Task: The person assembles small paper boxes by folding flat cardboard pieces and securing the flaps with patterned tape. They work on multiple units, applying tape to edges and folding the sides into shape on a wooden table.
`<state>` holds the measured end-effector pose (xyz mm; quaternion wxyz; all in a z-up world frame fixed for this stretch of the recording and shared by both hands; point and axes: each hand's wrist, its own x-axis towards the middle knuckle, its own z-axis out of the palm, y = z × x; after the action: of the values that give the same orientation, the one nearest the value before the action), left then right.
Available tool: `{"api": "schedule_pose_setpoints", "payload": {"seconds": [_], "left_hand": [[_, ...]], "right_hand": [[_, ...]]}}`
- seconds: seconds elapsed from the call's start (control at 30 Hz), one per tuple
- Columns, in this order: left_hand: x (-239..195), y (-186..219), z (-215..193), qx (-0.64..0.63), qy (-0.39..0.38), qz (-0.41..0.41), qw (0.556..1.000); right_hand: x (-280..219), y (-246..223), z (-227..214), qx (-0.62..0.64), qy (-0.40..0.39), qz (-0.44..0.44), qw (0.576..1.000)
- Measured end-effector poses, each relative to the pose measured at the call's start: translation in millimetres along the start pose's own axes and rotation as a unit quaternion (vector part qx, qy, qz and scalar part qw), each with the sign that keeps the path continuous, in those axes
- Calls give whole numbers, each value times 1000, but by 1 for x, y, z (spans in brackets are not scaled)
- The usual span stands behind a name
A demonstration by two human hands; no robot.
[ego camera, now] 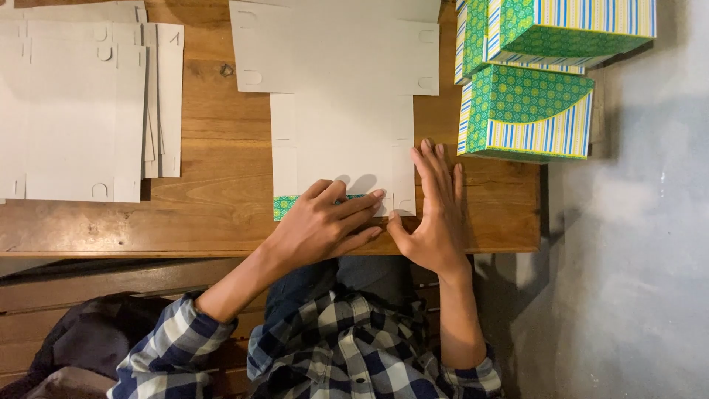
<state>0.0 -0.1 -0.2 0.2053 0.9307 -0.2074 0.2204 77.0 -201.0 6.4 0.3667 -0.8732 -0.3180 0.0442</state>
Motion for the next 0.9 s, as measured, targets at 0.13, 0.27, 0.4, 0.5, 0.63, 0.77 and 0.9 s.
{"api": "schedule_pose_setpoints", "payload": {"seconds": [0.13, 0.27, 0.4, 0.5, 0.63, 0.77, 0.9], "left_hand": [[-2, 0, 3, -5, 14, -3, 1000], [1, -1, -3, -19, 20, -6, 1000], [-4, -2, -7, -72, 33, -51, 996], [-24, -8, -9, -50, 75, -107, 990], [-54, -20, -41, 5, 58, -185, 981], [-80, -21, -51, 25, 60, -231, 971], [-88, -19, -47, -13, 63, -261, 963]], "right_hand": [[0, -2, -1, 22, 0, 4, 1000], [2, -2, 3, -19, 17, 17, 1000], [4, -6, 4, -20, 33, 22, 999], [2, -5, 8, -52, 37, 24, 998], [2, -26, 20, -102, 64, -4, 993], [5, -30, 50, -118, 53, -60, 990], [7, -53, 78, -60, -15, -71, 996]]}}
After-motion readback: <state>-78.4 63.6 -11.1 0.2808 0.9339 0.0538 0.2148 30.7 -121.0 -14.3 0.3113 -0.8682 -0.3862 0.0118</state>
